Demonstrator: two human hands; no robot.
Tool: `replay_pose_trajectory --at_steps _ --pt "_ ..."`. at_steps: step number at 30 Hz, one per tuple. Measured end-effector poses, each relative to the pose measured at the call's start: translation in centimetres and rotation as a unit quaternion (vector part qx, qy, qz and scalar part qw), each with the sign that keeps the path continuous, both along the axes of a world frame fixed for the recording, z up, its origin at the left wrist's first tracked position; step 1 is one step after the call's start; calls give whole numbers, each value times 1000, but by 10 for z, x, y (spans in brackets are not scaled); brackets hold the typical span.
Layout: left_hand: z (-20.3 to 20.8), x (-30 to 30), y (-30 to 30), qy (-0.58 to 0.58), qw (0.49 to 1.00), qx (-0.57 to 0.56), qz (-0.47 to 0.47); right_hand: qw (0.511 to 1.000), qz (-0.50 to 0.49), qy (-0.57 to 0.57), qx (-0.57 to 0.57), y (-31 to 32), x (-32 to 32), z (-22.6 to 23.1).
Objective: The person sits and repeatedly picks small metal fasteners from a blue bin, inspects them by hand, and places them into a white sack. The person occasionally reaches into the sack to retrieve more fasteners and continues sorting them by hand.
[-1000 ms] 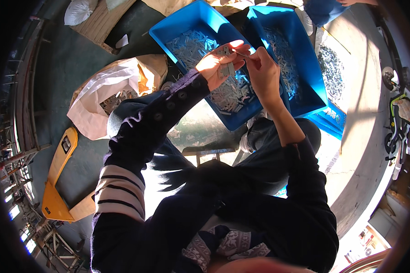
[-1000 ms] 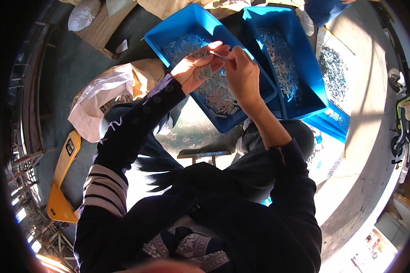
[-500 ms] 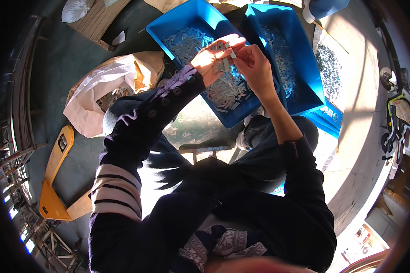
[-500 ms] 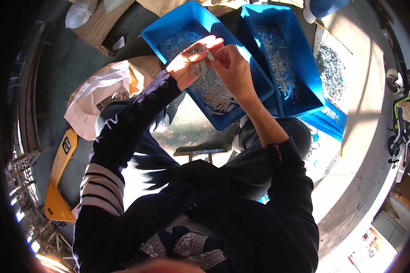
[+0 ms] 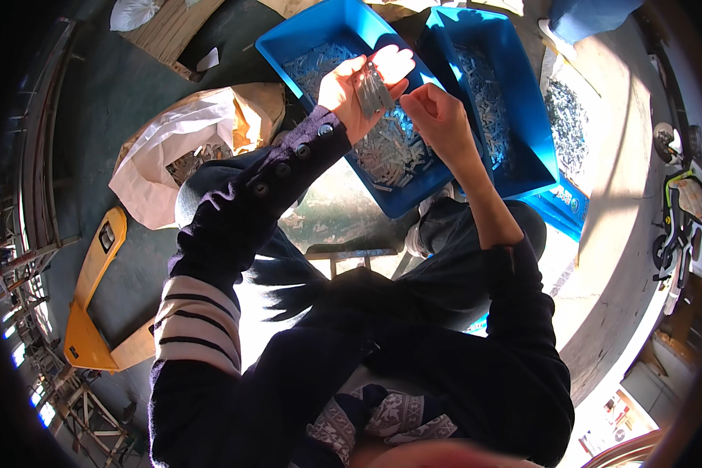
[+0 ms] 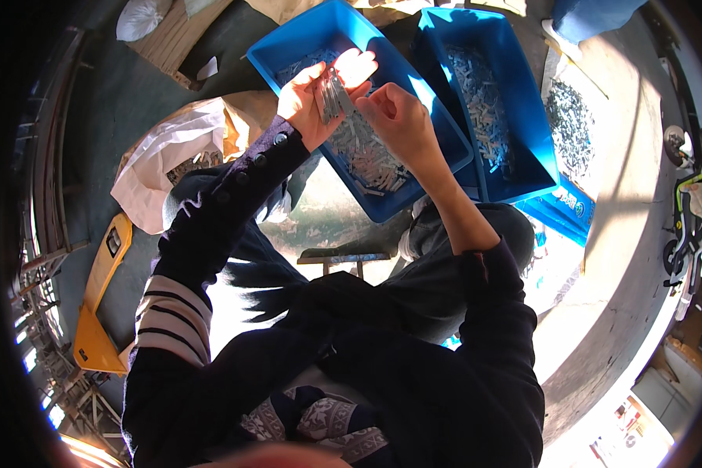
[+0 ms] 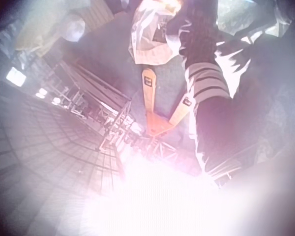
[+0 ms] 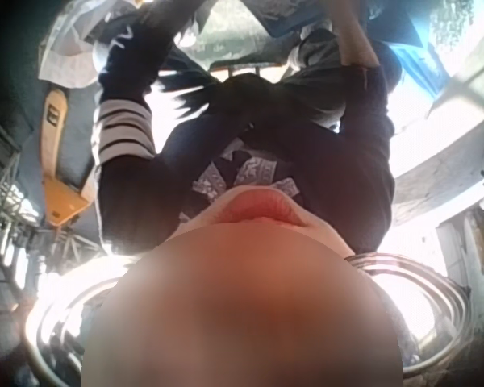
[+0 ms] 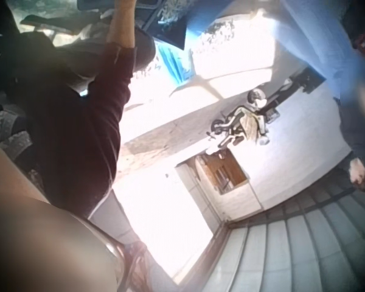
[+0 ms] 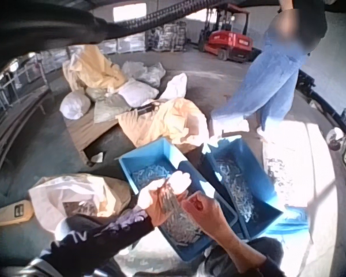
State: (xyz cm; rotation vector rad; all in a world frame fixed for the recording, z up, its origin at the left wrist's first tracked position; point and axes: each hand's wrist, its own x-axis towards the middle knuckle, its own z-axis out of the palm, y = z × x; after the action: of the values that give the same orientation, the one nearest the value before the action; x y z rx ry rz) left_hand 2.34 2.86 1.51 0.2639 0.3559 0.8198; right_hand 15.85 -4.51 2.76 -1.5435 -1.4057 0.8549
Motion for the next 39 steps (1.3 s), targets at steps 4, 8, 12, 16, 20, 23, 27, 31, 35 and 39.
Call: replay_pose_trajectory --at_steps 4,8,12,16,20,23,27,31,35,39 --pt "-4 0 -2 22 1000 11 -14 999 32 -5 -26 -2 -15 -1" --pt "-10 0 0 -19 998 31 -46 990 12 114 -82 -1 -13 6" --pt "-9 -1 0 -69 995 29 -60 990 -49 110 -68 -2 -7 13" --pt "-3 0 -1 -50 997 17 -56 993 -98 68 -2 -3 -1 13" --pt "3 -1 -5 17 998 11 -60 980 -111 143 80 3 16 11" --pt "5 1 -7 -36 986 -17 -161 957 -112 245 112 9 30 11" --pt "3 2 -13 1 961 -3 -278 966 -96 233 -62 11 42 10" --pt "1 1 -16 35 953 21 -302 995 79 -38 -46 12 36 3" --pt "-3 2 -18 60 953 24 -296 974 126 -187 -22 11 28 0" --pt "-6 2 -17 56 949 20 -308 990 103 -55 -73 9 27 4"
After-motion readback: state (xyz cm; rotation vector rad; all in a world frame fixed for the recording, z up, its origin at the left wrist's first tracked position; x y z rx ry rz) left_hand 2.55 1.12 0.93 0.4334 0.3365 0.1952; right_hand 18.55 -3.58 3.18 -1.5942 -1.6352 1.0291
